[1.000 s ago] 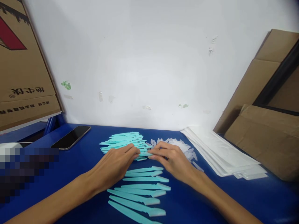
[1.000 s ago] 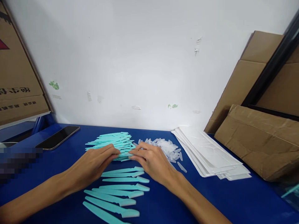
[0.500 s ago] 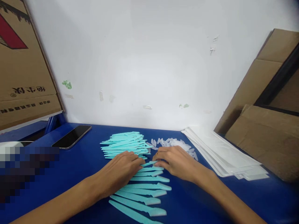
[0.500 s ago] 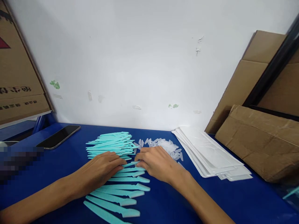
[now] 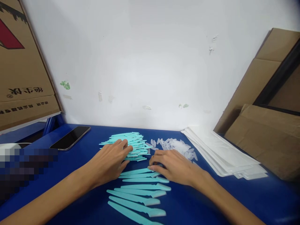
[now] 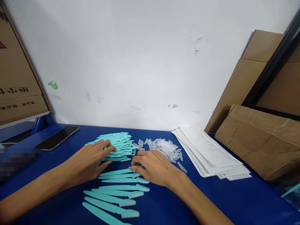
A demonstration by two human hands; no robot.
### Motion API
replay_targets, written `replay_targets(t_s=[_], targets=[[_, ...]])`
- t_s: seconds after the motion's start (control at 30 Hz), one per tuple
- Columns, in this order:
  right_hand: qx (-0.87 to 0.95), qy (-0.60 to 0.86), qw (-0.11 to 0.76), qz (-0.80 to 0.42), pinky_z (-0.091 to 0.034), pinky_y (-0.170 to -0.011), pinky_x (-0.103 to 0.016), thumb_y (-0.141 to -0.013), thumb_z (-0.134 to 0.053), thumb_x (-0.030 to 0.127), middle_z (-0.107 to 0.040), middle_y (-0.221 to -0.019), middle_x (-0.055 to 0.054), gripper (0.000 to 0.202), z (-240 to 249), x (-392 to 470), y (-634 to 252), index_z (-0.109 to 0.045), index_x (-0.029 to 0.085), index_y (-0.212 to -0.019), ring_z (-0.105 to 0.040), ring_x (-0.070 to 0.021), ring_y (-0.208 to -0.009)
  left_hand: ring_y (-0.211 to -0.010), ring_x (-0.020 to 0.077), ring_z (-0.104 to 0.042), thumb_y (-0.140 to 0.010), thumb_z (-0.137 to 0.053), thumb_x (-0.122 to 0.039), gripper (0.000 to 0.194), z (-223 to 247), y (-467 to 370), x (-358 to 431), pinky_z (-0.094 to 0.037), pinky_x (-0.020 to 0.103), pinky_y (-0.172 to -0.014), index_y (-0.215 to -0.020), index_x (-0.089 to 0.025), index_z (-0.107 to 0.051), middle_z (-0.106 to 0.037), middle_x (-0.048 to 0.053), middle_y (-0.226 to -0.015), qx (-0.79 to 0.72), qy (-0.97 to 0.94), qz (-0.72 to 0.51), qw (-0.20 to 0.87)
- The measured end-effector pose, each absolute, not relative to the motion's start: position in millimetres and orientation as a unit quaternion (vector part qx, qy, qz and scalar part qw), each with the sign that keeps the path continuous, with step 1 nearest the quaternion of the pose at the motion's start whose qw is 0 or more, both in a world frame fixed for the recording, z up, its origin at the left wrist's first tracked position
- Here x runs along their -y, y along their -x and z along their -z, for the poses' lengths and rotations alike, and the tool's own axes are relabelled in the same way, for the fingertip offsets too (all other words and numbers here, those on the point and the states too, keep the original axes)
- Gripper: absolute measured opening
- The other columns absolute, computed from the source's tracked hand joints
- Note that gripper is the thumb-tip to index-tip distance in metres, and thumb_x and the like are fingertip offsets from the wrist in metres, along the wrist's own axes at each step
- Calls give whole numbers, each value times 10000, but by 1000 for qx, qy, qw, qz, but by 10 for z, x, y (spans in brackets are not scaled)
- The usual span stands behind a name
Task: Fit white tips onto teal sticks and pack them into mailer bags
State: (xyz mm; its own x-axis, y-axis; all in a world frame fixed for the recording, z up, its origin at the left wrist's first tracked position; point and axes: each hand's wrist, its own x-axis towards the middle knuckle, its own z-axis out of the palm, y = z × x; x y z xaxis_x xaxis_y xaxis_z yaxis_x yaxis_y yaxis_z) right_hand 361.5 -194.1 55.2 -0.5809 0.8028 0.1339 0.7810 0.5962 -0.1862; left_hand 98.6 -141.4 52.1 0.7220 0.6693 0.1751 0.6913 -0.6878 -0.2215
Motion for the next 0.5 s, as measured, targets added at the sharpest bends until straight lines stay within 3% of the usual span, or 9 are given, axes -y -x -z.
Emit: replay_targets(t_s=[0.3, 0.5], targets=[[848, 512, 129, 45, -422, -702, -298, -1090, -447, 355, -748, -971, -24, 331, -548, 1841, -3757, -744, 231, -1013, -705, -197, -877, -940, 280, -677, -982, -624, -226, 132, -481, -986, 1356, -519, 354, -636, -1105, -179, -638, -643, 99, -1123, 389, 910, -10, 144], [810, 567, 122, 83, -393, -642, -295, -1073, -464, 332, -759, -953, -36, 322, -532, 1791, -3800, -759, 232, -994, -721, -214, -832, -921, 254, -671, -978, -658, -234, 95, -450, -976, 1272, -414, 290, -549, -1056, -181, -663, -662, 85, -1086, 388, 908, -11, 160]])
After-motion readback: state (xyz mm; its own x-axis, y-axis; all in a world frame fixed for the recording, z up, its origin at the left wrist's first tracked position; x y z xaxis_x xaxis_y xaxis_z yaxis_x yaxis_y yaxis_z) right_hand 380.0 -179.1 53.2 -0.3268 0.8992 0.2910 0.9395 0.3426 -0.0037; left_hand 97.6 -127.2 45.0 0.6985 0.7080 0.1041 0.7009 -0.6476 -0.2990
